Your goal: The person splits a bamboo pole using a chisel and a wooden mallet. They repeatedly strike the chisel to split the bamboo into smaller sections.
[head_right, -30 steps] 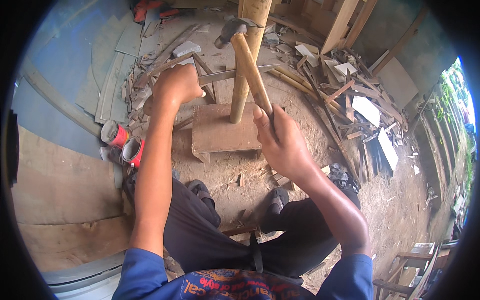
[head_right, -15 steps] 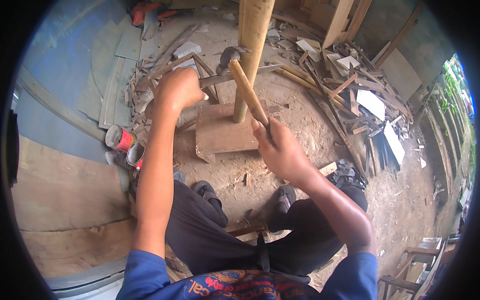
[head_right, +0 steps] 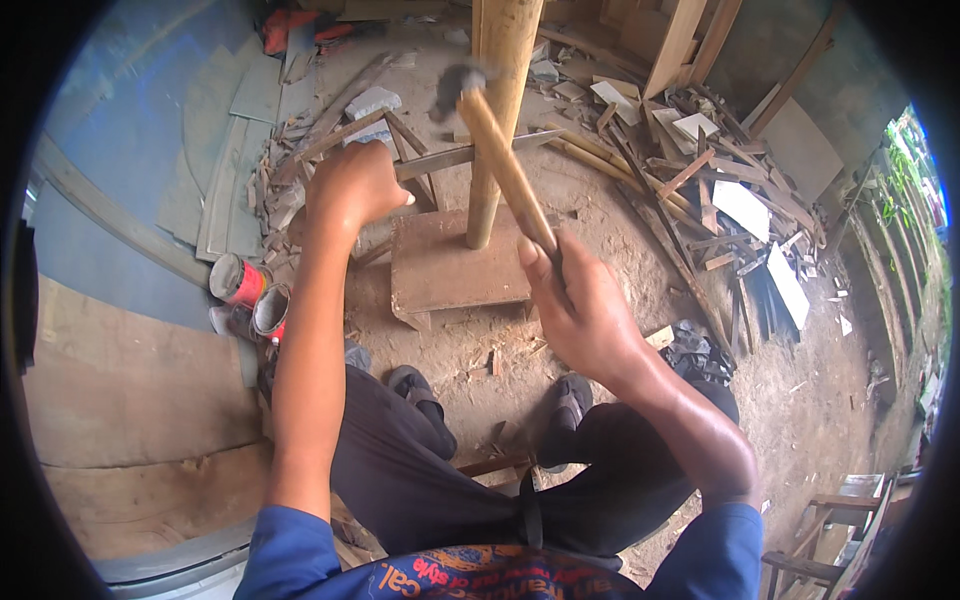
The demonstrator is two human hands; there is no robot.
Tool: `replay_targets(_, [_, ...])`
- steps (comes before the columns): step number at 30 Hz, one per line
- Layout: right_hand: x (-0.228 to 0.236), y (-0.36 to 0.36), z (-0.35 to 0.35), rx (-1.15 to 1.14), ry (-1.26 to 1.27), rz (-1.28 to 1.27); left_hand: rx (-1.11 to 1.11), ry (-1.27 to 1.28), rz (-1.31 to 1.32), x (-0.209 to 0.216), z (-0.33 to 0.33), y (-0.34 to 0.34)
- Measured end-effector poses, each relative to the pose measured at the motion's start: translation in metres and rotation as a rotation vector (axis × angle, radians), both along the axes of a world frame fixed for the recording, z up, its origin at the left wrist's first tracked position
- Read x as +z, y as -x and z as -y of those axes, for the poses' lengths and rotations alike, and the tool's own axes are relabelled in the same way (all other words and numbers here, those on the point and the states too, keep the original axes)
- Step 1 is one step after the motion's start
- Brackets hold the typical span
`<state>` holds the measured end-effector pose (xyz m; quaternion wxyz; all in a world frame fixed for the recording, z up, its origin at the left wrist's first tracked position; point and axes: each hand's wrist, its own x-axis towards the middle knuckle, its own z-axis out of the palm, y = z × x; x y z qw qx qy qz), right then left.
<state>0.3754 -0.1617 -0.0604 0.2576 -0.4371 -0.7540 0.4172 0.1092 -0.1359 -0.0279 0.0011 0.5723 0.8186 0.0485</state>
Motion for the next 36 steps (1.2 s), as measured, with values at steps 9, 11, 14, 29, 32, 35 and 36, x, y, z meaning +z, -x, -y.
replay_targets(9, [-0.013,0.005,-0.001,0.061,-0.048,0.082,-0.016,-0.026,0.016,-0.008,0.007,0.004])
replay_targets(11, [-0.002,0.01,0.002,0.041,-0.089,0.023,-0.017,-0.036,0.034,-0.008,0.007,0.007])
replay_targets(14, [-0.006,0.011,0.004,0.001,-0.181,-0.07,-0.018,-0.017,0.048,-0.006,0.008,0.008])
replay_targets(29, [-0.028,0.008,0.001,0.041,-0.151,0.113,-0.04,-0.079,0.014,-0.019,0.005,0.007])
replay_targets(32, [-0.023,0.002,0.01,0.04,-0.186,0.043,-0.054,-0.123,-0.026,-0.018,0.005,0.003])
replay_targets(35, [-0.023,0.007,0.014,-0.017,-0.139,-0.005,-0.08,-0.087,-0.008,-0.013,0.002,-0.005])
replay_targets(36, [-0.027,0.004,0.014,-0.02,-0.082,0.025,-0.085,-0.089,-0.031,-0.013,0.001,-0.01])
